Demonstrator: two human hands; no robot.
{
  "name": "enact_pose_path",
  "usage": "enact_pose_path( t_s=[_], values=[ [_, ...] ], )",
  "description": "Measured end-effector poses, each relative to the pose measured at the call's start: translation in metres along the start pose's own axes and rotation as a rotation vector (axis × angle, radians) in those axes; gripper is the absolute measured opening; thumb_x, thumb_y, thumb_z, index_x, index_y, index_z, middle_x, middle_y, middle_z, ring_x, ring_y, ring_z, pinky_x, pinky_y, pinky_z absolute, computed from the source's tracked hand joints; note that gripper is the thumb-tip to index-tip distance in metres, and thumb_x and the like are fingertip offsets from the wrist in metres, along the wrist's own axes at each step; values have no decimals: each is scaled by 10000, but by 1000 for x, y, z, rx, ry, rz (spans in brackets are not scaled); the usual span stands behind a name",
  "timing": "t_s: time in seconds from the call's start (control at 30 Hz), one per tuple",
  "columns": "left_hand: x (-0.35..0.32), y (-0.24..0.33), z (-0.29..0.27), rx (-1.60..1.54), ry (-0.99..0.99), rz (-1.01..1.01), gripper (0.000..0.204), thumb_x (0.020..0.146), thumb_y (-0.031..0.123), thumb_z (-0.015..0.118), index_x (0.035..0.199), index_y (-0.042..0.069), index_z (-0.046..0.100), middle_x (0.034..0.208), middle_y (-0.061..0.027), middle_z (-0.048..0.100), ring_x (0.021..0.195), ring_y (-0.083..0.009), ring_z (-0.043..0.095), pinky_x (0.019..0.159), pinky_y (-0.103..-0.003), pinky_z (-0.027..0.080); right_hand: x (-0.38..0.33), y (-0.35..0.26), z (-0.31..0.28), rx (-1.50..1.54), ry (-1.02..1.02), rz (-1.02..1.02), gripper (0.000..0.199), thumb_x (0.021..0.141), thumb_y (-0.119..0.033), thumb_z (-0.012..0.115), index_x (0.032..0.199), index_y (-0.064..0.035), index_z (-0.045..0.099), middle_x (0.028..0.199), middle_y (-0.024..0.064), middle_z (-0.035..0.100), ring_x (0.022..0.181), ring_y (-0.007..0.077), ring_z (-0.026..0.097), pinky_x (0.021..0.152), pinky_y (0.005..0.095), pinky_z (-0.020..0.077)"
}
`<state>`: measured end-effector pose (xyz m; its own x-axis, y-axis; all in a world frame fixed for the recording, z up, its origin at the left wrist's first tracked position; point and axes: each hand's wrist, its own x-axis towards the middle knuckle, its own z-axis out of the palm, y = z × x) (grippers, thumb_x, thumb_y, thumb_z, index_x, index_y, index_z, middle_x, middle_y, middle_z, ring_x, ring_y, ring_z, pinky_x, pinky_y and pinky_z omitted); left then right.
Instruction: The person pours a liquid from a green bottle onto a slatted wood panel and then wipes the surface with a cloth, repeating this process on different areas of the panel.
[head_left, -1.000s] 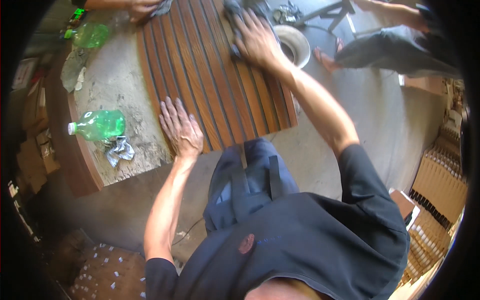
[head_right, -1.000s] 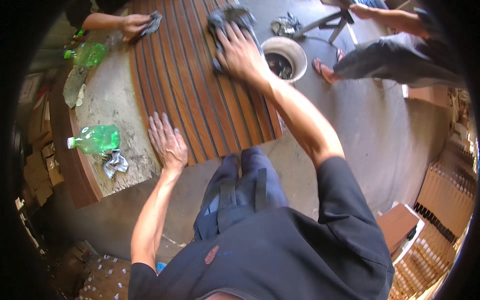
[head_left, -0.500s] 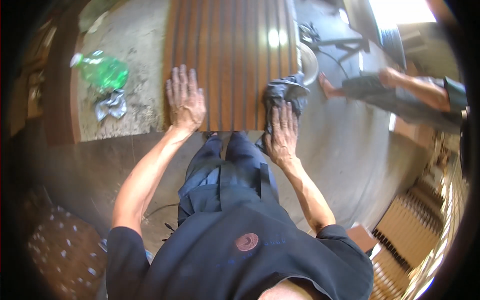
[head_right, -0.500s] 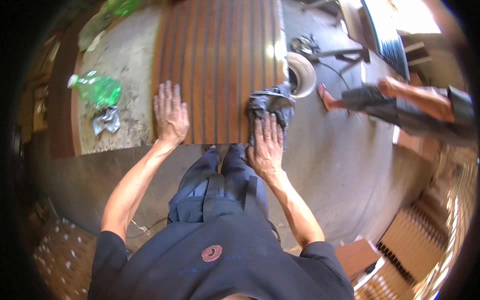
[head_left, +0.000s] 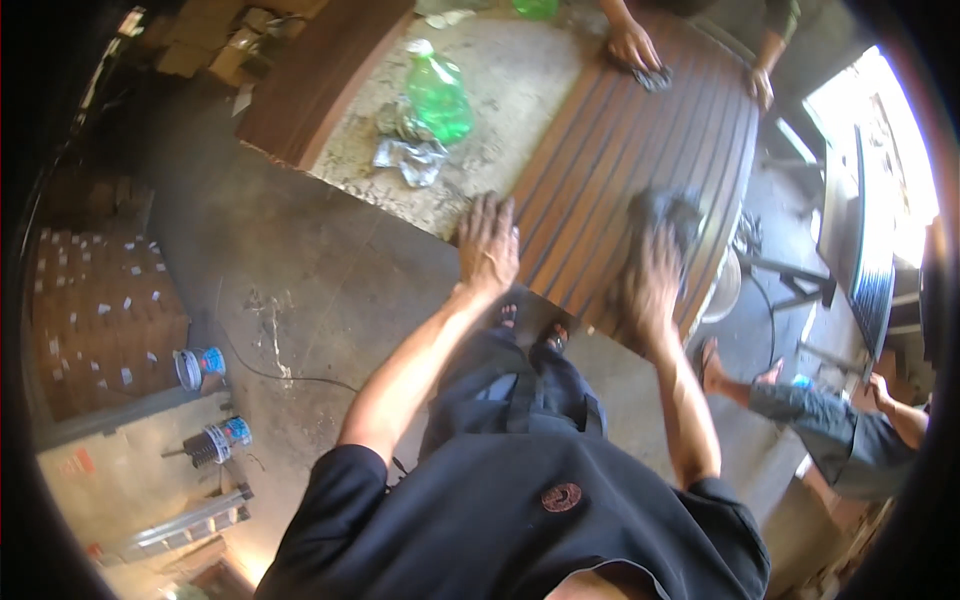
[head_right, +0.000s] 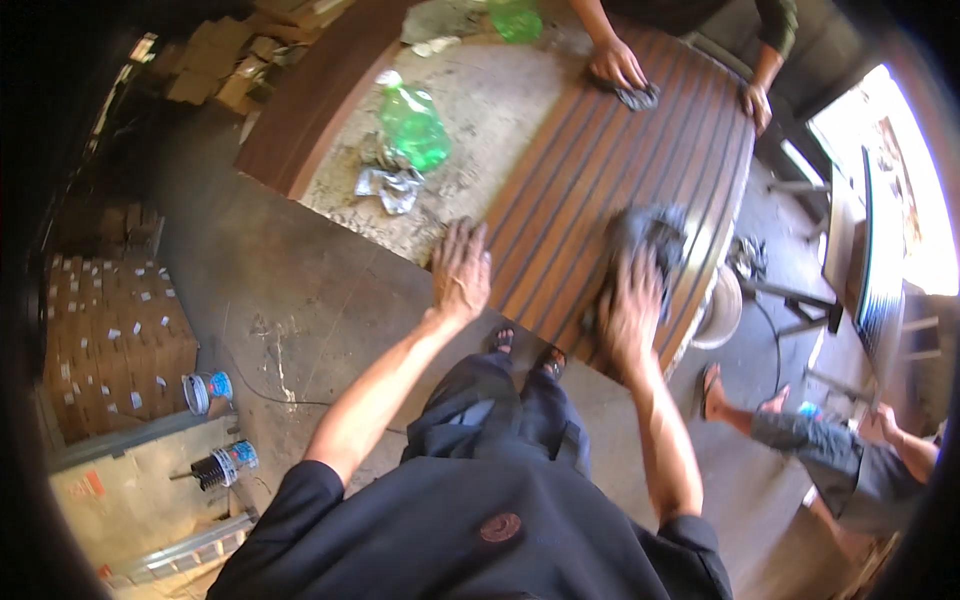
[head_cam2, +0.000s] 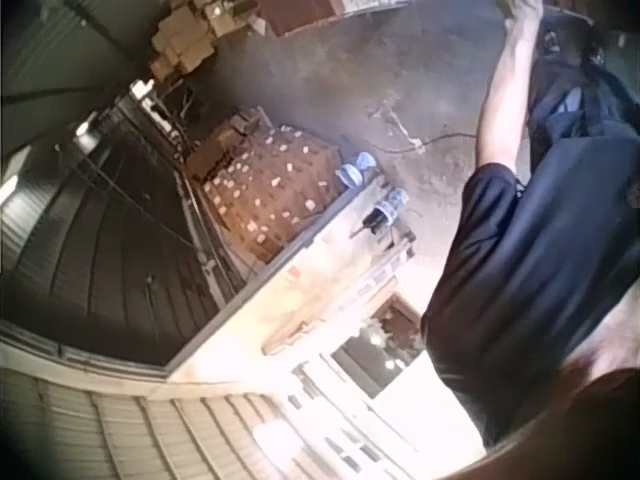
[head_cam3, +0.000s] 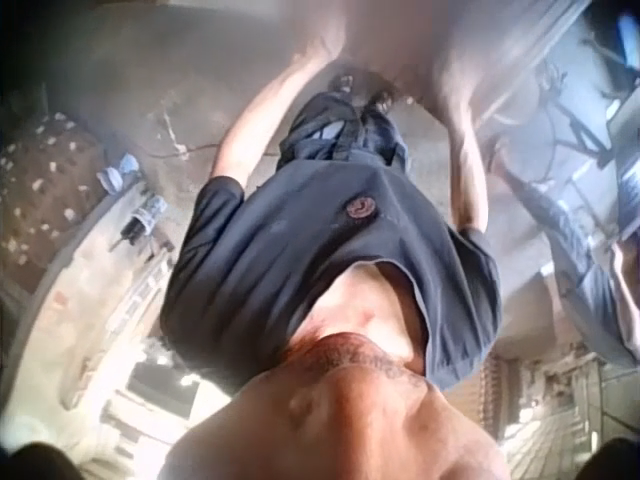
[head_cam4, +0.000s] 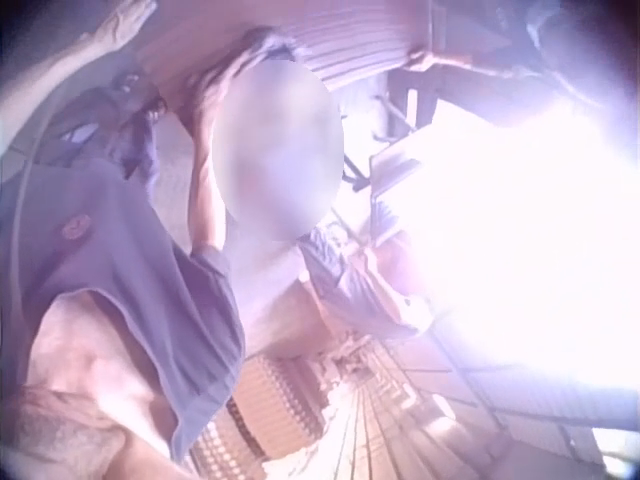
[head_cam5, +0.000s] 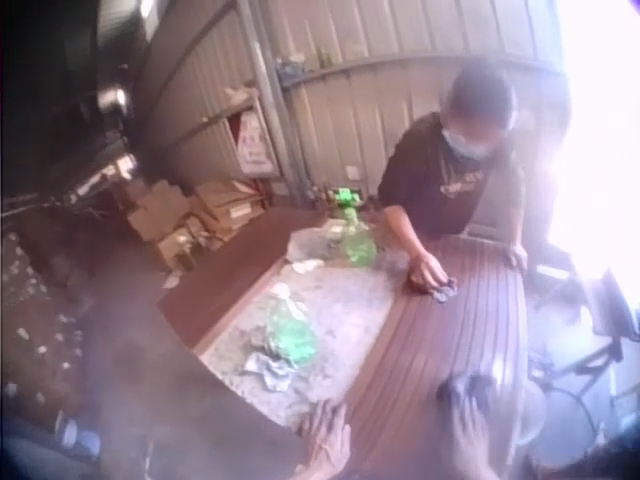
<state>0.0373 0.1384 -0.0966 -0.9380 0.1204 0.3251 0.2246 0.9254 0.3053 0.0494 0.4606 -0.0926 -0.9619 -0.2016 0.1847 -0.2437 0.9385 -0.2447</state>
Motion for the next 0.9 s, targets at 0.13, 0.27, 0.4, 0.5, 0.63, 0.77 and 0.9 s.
enact_pose_path(
  t_s=[0.13,0.27,0.4,0.5,0.63,0.77,0.9],
  values=[
    [2,6,15,-123,92,-45,512,1087,236,488,1545,12,536,1603,-270,520,1531,-476,433,1296,-586,297,-71,-38,-19,75,-109,-198,744,941,-220,643,1614,25,441,1680,334,388,1589,511,334,1285,604,290],
    [2,7,23,-22,58,-68,524,1072,231,517,1549,15,534,1627,-245,510,1566,-417,407,1316,-557,267,11,-38,-26,104,-121,-278,685,971,-224,626,1591,23,469,1657,332,418,1556,521,372,1271,601,311],
    [4,14,26,-113,112,-74,505,1072,215,517,1519,-17,541,1600,-232,534,1548,-396,424,1307,-539,285,77,-53,4,117,24,-200,674,961,-133,600,1595,41,449,1639,355,428,1550,515,371,1274,579,300],
    [-7,6,22,-212,225,-103,452,1072,177,506,1463,-39,570,1525,-249,583,1480,-432,490,1264,-540,349,25,-79,5,219,16,-379,704,934,-165,644,1580,56,477,1601,364,472,1517,528,425,1262,603,335],
    [-6,16,28,-269,303,-140,441,1064,165,532,1458,-28,580,1504,-252,598,1430,-437,538,1236,-536,392,-25,-81,-13,226,-192,-513,737,903,-197,687,1576,35,498,1606,351,478,1522,530,431,1261,615,335],
    [-9,13,32,-247,308,-154,470,1056,176,559,1484,-18,566,1514,-248,592,1417,-435,548,1235,-522,400,89,-81,12,186,-52,-453,667,957,-173,645,1572,42,499,1623,337,468,1541,511,409,1274,581,326],
    [-4,15,32,-320,309,-212,480,1072,199,561,1509,1,550,1501,-260,604,1374,-458,576,1202,-521,443,140,-94,38,108,63,-285,631,991,-151,618,1576,51,490,1633,331,461,1561,493,380,1292,556,303]
  ],
)
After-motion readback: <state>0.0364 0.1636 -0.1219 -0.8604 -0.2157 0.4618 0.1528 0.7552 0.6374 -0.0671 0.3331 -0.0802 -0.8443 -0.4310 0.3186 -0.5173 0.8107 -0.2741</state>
